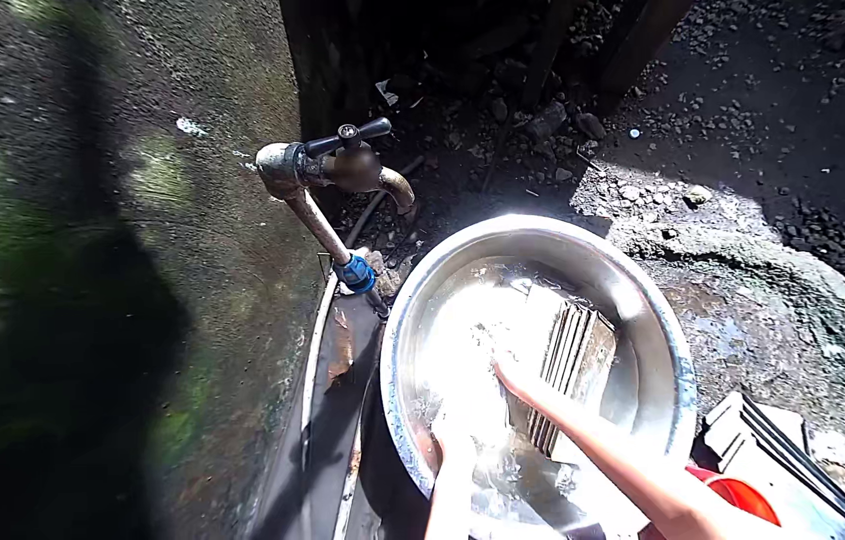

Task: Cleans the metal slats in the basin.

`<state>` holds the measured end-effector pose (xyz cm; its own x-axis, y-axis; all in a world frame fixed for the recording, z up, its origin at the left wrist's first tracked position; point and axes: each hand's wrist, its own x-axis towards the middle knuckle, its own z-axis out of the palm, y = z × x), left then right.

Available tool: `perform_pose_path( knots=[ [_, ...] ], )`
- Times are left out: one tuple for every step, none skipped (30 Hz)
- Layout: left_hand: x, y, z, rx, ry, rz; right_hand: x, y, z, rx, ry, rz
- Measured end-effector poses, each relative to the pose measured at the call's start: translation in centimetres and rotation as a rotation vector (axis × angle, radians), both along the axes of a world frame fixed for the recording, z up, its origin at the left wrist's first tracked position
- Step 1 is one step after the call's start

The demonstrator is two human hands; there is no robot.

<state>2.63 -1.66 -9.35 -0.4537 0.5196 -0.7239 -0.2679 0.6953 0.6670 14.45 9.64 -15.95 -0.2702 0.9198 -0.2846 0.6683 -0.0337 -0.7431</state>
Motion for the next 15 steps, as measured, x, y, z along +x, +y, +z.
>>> perform_pose_path(
  knots=[
    [0.2,0.7,-2.6,0.037,-0.03,0.127,-0.6,2.1,0.0,0.012,-0.05,-0.068],
    [-0.3,1.2,-4.2,0.034,-0.08,0.178,-1.4,3.7,0.7,0.053,-0.153,-0.104],
    [-0.7,1.5,-4.7,0.029,-0.121,0.21,-2.1,4.8,0.8,0.104,-0.209,-0.172],
    [-0.8,1.5,-5.0,0.023,-0.139,0.227,-2.6,5.2,0.6,0.126,-0.217,-0.251],
    [-0.7,1.4,-4.5,0.011,-0.139,0.232,-2.9,4.9,0.7,0.116,-0.207,-0.319],
    [-0.5,1.1,-3.7,0.013,-0.123,0.191,-3.1,4.2,0.9,0.103,-0.202,-0.373],
    [-0.1,0.9,-2.8,0.029,-0.068,0.116,-3.1,3.3,1.2,0.09,-0.183,-0.4],
    [0.2,0.4,-1.9,0.044,0.035,-0.003,-3.0,2.3,1.5,0.071,-0.175,-0.403],
    [-0.1,0.1,0.6,0.023,0.108,-0.171,-3.0,1.2,2.0,0.018,-0.153,-0.391],
    [-1.2,0.5,4.9,-0.064,0.036,-0.344,-3.3,-0.2,2.3,-0.037,-0.087,-0.38],
    [-2.1,1.3,8.2,-0.114,-0.043,-0.42,-3.5,-1.9,2.2,-0.089,-0.032,-0.361],
    [-2.3,2.0,10.0,-0.098,-0.092,-0.374,-3.9,-3.7,2.5,-0.11,-0.015,-0.328],
    [-2.1,2.2,10.5,-0.064,-0.126,-0.311,-4.2,-5.7,2.9,-0.115,-0.042,-0.272],
    [-1.7,2.7,10.1,-0.038,-0.169,-0.213,-4.5,-8.0,3.5,-0.118,-0.05,-0.184],
    [-1.5,3.0,9.7,-0.028,-0.229,-0.115,-4.7,-10.2,4.1,-0.135,-0.047,-0.092]
  ],
)
